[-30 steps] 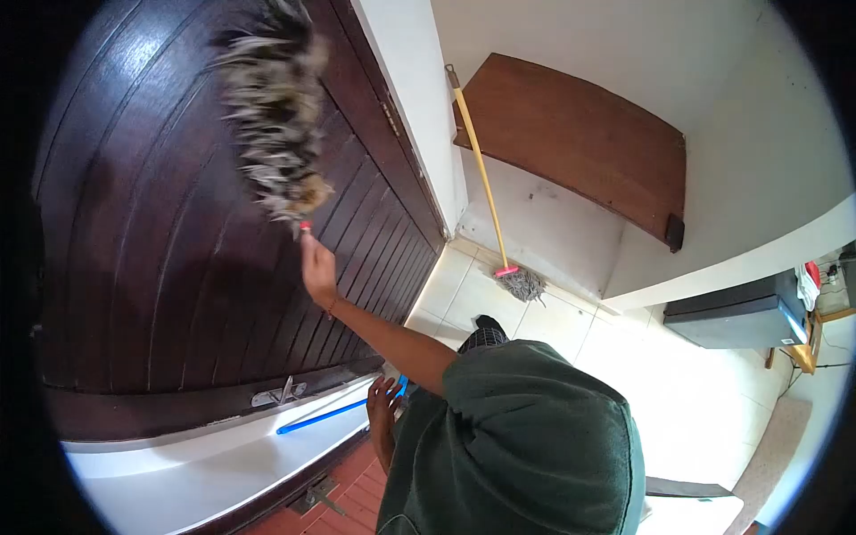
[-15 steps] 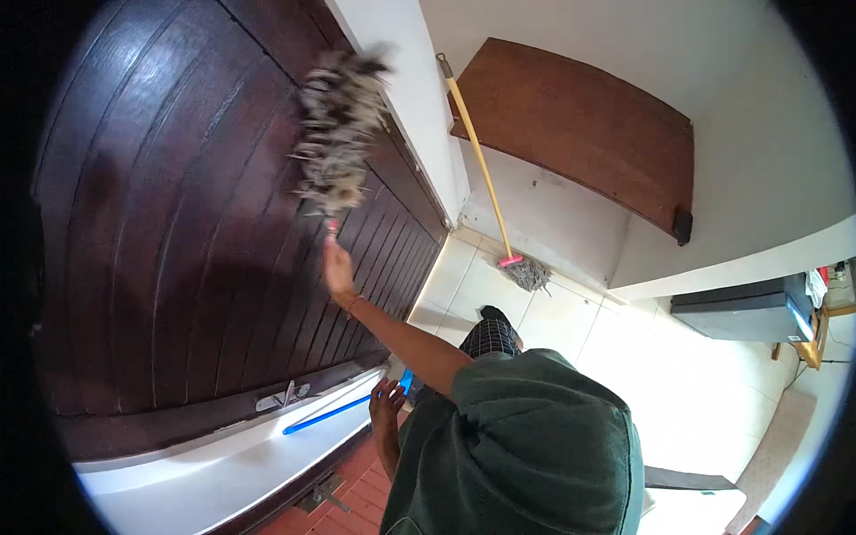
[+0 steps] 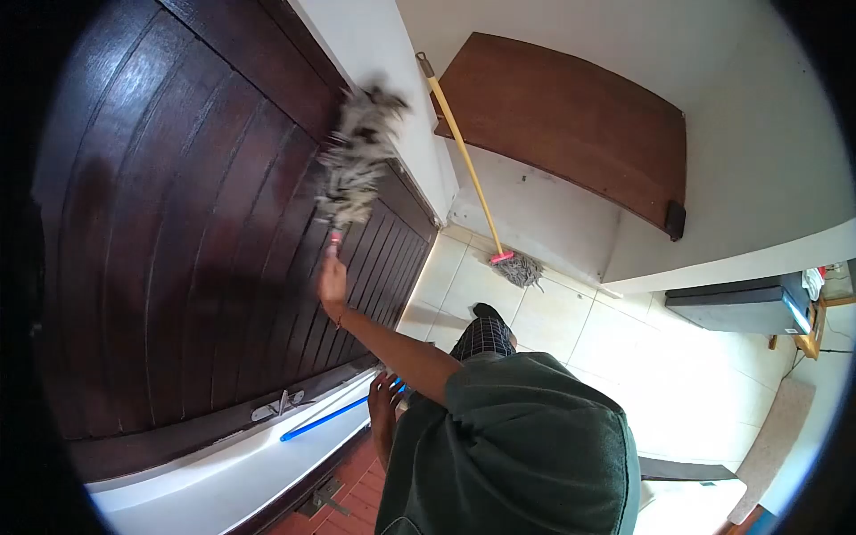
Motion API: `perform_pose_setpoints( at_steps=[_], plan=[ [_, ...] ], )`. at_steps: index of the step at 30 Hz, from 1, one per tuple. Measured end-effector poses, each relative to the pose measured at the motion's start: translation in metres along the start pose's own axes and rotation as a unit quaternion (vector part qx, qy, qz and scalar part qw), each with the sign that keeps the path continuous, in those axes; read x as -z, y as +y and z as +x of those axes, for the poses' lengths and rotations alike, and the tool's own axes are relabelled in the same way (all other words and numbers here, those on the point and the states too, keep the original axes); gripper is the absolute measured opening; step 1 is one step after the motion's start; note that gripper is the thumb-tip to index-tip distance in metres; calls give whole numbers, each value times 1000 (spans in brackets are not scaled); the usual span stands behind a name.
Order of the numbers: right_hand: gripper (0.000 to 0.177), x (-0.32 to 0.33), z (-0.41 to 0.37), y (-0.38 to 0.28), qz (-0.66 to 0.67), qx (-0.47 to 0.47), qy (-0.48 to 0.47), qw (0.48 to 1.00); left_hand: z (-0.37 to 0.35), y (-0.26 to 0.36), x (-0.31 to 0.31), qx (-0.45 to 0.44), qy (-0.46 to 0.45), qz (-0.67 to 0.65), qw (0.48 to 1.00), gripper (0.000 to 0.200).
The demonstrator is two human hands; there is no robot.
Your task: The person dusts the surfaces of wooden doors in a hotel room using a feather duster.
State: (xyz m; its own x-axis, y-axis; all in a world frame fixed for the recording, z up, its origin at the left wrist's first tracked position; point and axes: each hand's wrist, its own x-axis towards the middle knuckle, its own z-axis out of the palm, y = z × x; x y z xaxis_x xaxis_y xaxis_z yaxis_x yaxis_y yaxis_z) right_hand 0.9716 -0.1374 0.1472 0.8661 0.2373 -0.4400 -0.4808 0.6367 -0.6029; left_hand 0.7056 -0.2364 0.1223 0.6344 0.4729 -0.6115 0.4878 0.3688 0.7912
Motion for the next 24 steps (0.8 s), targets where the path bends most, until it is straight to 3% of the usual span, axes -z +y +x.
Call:
perform_pose_setpoints(
  at_steps=[3, 4, 7, 10, 13, 16, 19, 21, 23, 24],
  plan=[
    [55, -3, 3, 26, -120, 122, -61, 983, 0, 1, -2, -7, -7, 2, 1000, 47],
    [56, -2, 10, 44, -129, 143, -17, 981, 1, 2, -2, -4, -7, -1, 1000, 47],
    [59, 33, 19, 64, -212, -57, 125, 968, 3, 5, 0, -6, -4, -12, 1000, 48],
    [77, 54, 44, 59, -54, -355, 240, 902, 0, 9, 1, -15, 10, -16, 1000, 47],
    [73, 64, 30, 33, -51, -293, 182, 937, 5, -5, 1, 4, 19, -20, 1000, 47],
    [62, 40, 9, 17, 10, -72, 109, 991, 9, -20, 3, 5, -7, -29, 1000, 48],
    [61, 27, 10, 14, -85, 63, 23, 994, 10, -21, 1, 3, -22, -31, 999, 49],
    [60, 26, 13, 13, -70, -101, 66, 990, 8, -15, -3, -7, -19, -32, 999, 50],
    [59, 30, 11, 3, -1, -286, 128, 950, 6, -7, -6, -13, -13, -22, 1000, 50],
    [59, 43, 21, 15, 39, -305, 128, 943, 4, -6, -8, -15, -10, -19, 1000, 51]
  ],
)
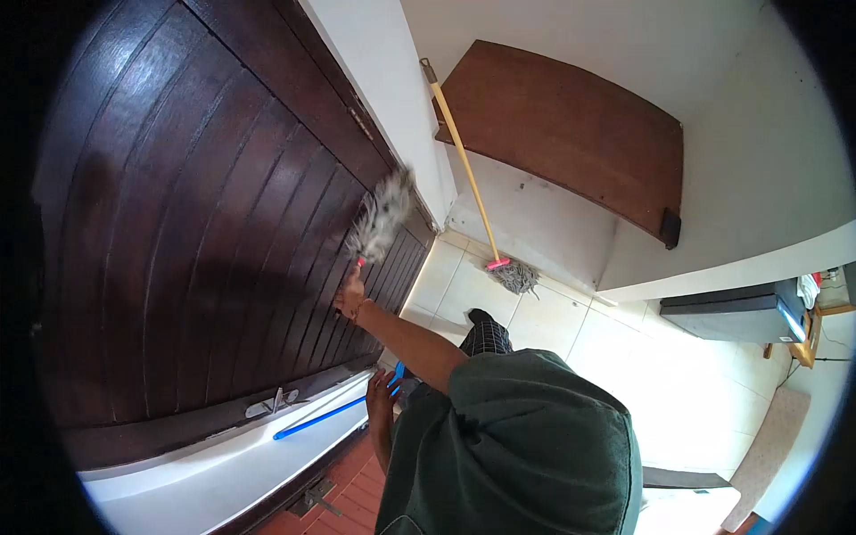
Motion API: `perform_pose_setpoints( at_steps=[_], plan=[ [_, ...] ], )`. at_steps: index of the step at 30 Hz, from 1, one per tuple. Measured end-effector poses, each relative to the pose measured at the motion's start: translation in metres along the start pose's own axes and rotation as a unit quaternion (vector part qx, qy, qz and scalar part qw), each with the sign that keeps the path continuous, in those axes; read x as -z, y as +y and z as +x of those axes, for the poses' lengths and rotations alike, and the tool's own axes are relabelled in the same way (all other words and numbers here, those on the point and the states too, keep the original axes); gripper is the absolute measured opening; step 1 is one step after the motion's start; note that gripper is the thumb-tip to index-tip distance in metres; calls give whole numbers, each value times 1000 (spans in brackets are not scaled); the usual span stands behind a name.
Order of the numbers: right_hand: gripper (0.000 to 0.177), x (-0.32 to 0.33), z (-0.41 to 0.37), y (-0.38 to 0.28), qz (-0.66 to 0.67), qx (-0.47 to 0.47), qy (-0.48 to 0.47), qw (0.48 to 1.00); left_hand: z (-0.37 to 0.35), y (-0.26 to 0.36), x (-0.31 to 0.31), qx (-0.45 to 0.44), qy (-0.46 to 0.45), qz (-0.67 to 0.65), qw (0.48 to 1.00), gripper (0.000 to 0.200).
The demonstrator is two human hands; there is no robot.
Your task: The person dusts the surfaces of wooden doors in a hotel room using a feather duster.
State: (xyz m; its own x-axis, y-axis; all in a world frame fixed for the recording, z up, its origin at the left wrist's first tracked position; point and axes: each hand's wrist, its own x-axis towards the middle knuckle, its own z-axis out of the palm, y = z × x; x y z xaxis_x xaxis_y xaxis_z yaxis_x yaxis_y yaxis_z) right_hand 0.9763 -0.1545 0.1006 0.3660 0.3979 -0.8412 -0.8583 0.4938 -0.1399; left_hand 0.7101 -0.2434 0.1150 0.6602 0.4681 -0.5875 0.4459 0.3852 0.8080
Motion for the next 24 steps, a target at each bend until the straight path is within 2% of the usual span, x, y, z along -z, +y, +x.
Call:
perform_pose_setpoints(
  at_steps=[2, 5, 8, 11, 13, 15, 17, 19, 21, 24],
  plan=[
    [58, 10, 14, -4, 74, -50, -22, 996, -2, -1, 0, 14, 15, -1, 1000, 50],
    [57, -4, 0, 5, 20, 245, 9, 969, -2, -8, 3, 22, 21, -14, 999, 49],
    [57, -15, -11, 2, -42, 427, -91, 899, -3, -13, 8, 29, 18, -9, 999, 48],
    [59, -1, 16, 19, -152, 309, -80, 936, -2, -15, 9, 31, 17, -6, 999, 45],
    [64, 13, -4, 18, -136, 96, 12, 986, 0, -16, 10, 24, 21, -21, 999, 43],
    [68, 38, 40, 33, -79, -25, 65, 994, -1, -11, 7, 17, 28, -35, 999, 41],
    [63, 42, 36, 22, -3, -14, 152, 988, -1, -5, 5, 22, 34, -32, 999, 41],
    [61, 42, 27, 18, 10, 79, 142, 987, -6, 0, 4, 15, 25, -17, 999, 45],
    [60, 38, 23, 20, -32, 238, 39, 970, -11, 0, 5, 2, 13, 6, 1000, 50],
    [53, 11, 20, 12, -51, 431, -100, 895, -5, -9, 8, 22, 14, 4, 1000, 51]
  ],
)
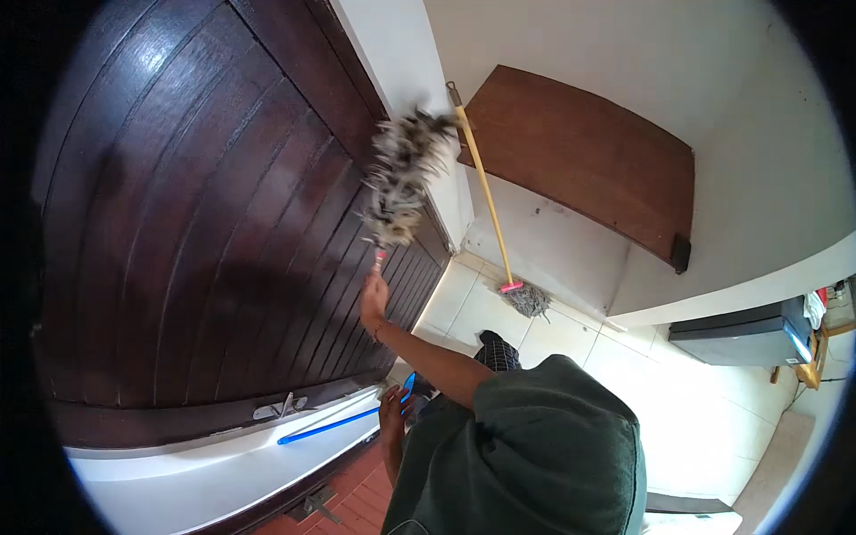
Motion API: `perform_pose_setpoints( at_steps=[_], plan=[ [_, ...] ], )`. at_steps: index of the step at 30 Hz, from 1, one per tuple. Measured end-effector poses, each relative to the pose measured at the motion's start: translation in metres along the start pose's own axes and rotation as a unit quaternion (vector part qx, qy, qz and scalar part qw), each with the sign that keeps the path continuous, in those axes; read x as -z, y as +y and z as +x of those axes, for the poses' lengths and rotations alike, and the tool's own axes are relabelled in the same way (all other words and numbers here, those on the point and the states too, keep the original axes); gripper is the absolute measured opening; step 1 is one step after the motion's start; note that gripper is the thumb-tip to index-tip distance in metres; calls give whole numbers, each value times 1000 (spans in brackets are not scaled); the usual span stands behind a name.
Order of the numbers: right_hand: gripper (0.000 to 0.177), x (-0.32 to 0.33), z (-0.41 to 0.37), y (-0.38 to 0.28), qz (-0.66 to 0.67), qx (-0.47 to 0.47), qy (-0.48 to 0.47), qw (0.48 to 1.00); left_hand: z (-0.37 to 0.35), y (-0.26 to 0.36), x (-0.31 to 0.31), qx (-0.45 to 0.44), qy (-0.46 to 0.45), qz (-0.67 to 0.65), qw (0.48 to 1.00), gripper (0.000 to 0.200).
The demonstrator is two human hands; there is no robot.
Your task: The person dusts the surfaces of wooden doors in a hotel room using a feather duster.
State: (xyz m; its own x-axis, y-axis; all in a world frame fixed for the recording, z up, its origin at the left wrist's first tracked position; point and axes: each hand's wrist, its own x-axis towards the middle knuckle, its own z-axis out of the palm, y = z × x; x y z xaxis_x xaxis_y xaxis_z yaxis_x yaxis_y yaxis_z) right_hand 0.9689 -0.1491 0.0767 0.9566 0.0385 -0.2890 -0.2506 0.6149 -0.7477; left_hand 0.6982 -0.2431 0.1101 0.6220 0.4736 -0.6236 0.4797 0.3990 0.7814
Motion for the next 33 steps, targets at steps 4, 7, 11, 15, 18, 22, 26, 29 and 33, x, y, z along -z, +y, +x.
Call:
perform_pose_setpoints(
  at_steps=[4, 7, 11, 15, 18, 22, 26, 29, 33],
  plan=[
    [55, -13, -28, -47, -43, -149, -53, 987, 3, -1, -2, 1, -20, 0, 1000, 51],
    [64, 50, -28, 9, -178, -325, 30, 928, 6, 2, -2, -16, -22, -16, 999, 49],
    [82, 147, 22, 168, -211, -395, 206, 870, 3, 8, -3, -37, -15, -35, 999, 42],
    [66, 73, 5, 17, -122, -35, 105, 986, 14, -7, 3, -14, -3, -31, 999, 42],
    [52, 4, 13, -89, -138, 89, -39, 986, 9, -19, 10, -24, -11, -32, 999, 44],
    [51, -26, 40, -185, -245, 235, -135, 931, 8, -27, 13, -21, -6, -31, 999, 44],
    [48, 37, 98, -141, -311, 207, -111, 921, 6, -33, 17, -49, -3, -59, 997, 44],
    [44, 116, 104, -102, -404, 258, -112, 870, 10, -33, 20, -30, 2, -68, 997, 43],
    [71, 242, 81, -44, -535, 4, -39, 844, 13, -29, 21, -19, 13, -49, 999, 41]
  ],
)
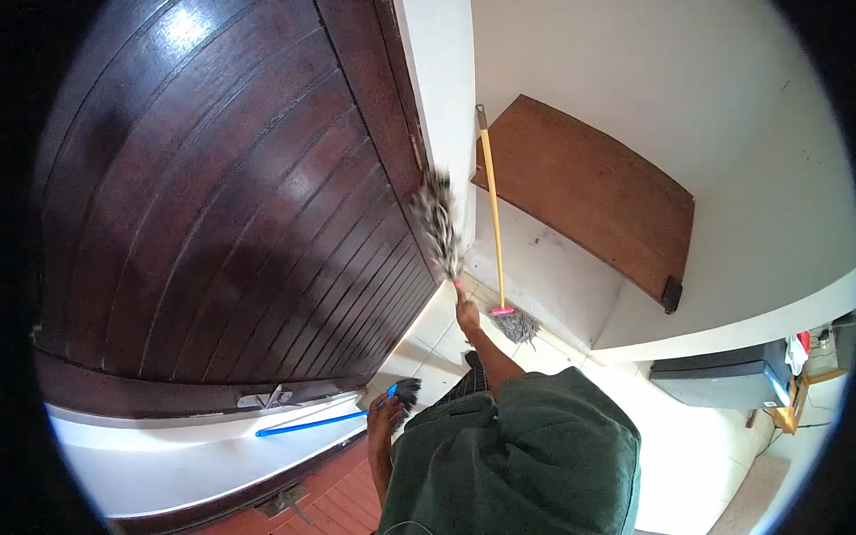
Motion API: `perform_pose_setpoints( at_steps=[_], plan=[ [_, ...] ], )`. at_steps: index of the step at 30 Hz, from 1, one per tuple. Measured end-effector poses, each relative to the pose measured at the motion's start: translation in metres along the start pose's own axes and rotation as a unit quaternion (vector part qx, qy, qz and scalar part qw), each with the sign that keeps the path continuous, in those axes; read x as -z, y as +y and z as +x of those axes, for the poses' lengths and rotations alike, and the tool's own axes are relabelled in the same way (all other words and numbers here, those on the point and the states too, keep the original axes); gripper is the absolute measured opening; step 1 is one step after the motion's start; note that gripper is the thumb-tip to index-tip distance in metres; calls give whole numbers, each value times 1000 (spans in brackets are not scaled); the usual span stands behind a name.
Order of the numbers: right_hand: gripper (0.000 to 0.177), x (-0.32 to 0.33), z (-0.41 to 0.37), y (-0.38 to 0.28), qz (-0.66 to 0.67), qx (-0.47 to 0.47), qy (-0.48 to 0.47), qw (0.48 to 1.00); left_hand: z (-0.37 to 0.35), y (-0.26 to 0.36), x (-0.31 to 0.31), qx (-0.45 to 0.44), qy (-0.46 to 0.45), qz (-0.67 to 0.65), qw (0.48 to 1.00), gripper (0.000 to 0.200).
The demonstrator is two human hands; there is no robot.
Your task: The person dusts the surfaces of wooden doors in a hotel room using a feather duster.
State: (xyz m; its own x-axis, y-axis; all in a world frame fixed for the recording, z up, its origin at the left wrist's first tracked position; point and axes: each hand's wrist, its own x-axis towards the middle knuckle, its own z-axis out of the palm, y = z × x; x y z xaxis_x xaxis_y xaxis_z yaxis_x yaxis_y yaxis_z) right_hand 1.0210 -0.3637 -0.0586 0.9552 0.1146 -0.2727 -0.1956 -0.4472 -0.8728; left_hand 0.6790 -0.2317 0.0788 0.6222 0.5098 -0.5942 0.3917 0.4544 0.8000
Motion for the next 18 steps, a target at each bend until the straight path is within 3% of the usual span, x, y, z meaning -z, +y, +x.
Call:
perform_pose_setpoints(
  at_steps=[2, 5, 8, 10, 12, 14, 18],
  plan=[
    [88, -2, -6, 69, -39, -230, -102, 967, 2, 1, -1, 6, 2, 1, 1000, 40],
    [82, -2, -24, 91, -128, -99, 36, 986, 5, 6, 0, -6, -18, 10, 1000, 40],
    [71, 18, -42, -2, 37, -63, 59, 996, 4, 11, 3, -16, -21, 14, 1000, 40],
    [58, 5, -18, -33, 114, 79, 105, 985, 5, 20, 0, -3, -15, 21, 1000, 41],
    [50, 24, -18, -113, 156, 172, 75, 970, 7, 20, -2, 4, -15, 29, 999, 40],
    [48, 33, -18, -182, 221, 196, 43, 954, 7, 23, -6, 1, -20, 46, 999, 40],
    [47, 17, -7, -210, 224, 192, -18, 955, 6, 24, -10, 7, -12, 30, 999, 39]
  ],
)
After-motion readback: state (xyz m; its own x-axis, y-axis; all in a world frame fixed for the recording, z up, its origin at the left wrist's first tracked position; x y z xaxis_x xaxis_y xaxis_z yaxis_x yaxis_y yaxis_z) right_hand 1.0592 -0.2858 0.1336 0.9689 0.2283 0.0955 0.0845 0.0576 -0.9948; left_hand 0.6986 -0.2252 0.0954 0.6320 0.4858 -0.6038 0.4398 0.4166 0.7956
